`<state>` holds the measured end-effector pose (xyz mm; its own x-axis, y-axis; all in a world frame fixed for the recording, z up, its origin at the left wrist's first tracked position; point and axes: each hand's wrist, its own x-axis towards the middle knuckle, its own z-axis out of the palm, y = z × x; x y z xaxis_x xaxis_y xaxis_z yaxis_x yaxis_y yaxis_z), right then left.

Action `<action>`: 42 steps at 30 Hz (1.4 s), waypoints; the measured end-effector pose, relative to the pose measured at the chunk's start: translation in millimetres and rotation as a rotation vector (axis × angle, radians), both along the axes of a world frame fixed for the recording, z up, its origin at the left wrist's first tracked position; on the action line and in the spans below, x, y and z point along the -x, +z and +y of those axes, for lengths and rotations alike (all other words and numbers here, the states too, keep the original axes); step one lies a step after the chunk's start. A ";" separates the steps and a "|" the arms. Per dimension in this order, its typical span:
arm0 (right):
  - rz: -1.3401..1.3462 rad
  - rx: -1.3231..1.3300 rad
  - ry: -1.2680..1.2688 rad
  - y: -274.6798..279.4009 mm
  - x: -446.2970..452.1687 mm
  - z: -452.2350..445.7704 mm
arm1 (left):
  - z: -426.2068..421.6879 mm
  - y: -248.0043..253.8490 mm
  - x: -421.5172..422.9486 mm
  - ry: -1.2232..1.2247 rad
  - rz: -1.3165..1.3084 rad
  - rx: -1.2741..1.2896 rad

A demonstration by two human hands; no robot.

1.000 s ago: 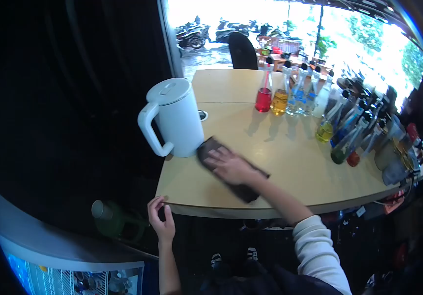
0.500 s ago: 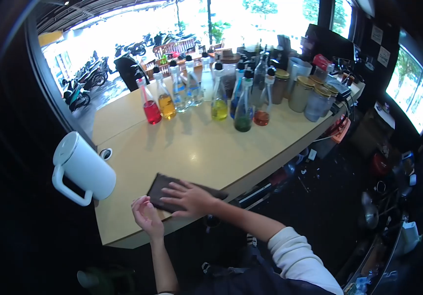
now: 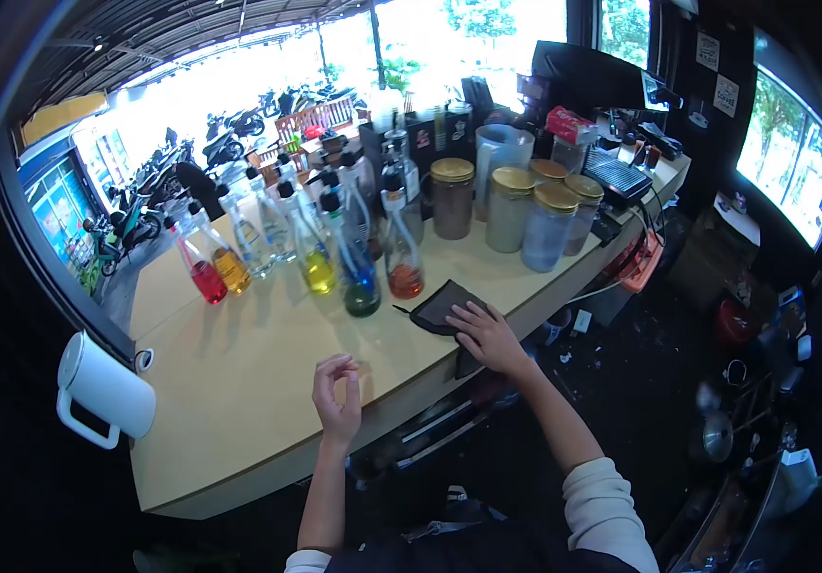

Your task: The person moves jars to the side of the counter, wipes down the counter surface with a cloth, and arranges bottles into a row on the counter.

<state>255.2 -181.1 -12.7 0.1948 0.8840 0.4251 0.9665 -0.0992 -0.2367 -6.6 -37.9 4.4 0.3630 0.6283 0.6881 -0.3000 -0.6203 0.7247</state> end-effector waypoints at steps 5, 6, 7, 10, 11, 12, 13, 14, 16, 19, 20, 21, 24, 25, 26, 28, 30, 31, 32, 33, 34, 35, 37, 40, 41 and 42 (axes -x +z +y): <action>-0.055 -0.117 -0.057 -13.5 -54.0 -43.7 | -27.3 -0.4 -55.0 -0.122 0.076 0.066; -0.069 -0.169 -0.090 -15.5 -61.4 -53.4 | -31.1 0.4 -66.1 -0.178 0.124 0.057; -0.069 -0.177 -0.102 -23.3 -71.7 -62.7 | -35.7 0.5 -76.8 -0.238 0.173 0.050; 0.611 -0.270 -0.382 -13.4 -77.0 -88.3 | -52.9 5.2 -115.0 -0.263 0.267 -0.023; 0.611 -0.271 -0.397 -15.0 -77.2 -89.7 | -62.0 6.4 -127.0 -0.248 0.326 -0.087; 0.911 -0.505 -0.220 -17.6 -79.3 -91.3 | -73.2 -1.3 -145.8 -0.262 0.323 -0.085; 1.194 -0.740 -0.021 -16.9 -81.1 -92.5 | -83.7 -13.8 -170.5 -0.377 0.264 0.171; 1.316 -0.766 0.104 -8.4 -77.1 -93.0 | -89.1 -17.8 -187.2 -0.489 0.201 0.424; 1.448 -0.788 0.182 20.3 -54.7 -98.2 | -90.6 7.9 -205.5 -0.636 0.399 0.646; 1.604 -0.814 0.280 28.8 -49.5 -107.4 | -90.0 19.8 -223.5 -0.836 0.641 0.892; 1.631 -0.831 0.289 28.7 -49.2 -111.8 | -92.5 18.7 -227.4 -0.923 0.441 0.849; 1.661 -0.845 0.299 30.1 -48.5 -115.7 | -97.6 27.6 -226.8 -1.000 0.238 0.804; 1.616 -0.737 0.325 45.5 -49.3 -137.2 | -102.4 53.4 -222.0 -0.770 0.260 0.380; 1.619 -0.731 0.330 60.1 -39.5 -138.7 | -107.2 65.7 -215.4 -0.763 0.259 0.381; 1.379 -0.630 0.197 76.3 -27.1 -139.4 | -113.7 78.2 -207.7 -0.687 0.304 0.245; 1.054 -0.552 0.002 87.6 -15.7 -130.5 | -116.6 88.9 -199.5 -0.623 0.345 0.122; 1.032 -0.525 -0.041 73.0 -38.6 -120.8 | -105.6 95.2 -194.3 -0.493 0.406 0.036; 1.002 -0.506 -0.098 80.5 -42.7 -113.4 | -98.6 99.6 -192.4 -0.379 0.467 -0.051; 0.933 -0.588 -0.141 90.0 -45.3 -106.1 | -89.4 106.9 -191.3 -0.366 0.470 -0.046; 0.761 -0.363 -0.335 125.6 -39.7 -107.9 | -77.8 116.9 -191.6 -0.253 0.471 -0.132; 0.712 -0.410 -0.272 131.8 -50.6 -94.9 | -67.9 126.3 -193.1 -0.139 0.471 -0.220; 0.660 -0.456 -0.208 137.2 -59.8 -82.0 | -60.2 134.0 -195.6 -0.128 0.474 -0.216; 0.644 -0.580 -0.101 160.7 -67.1 -56.6 | -47.3 151.8 -201.0 -0.053 0.128 -0.349; 0.572 -0.764 0.076 188.7 -65.8 -36.8 | -40.8 177.3 -197.8 -0.003 -0.077 -0.437; 0.516 -0.823 0.148 193.3 -63.9 -34.5 | -37.9 175.5 -195.9 0.005 -0.074 -0.434; 0.509 -0.748 0.150 191.7 -64.2 -37.8 | -34.4 171.4 -193.1 -0.019 -0.093 -0.471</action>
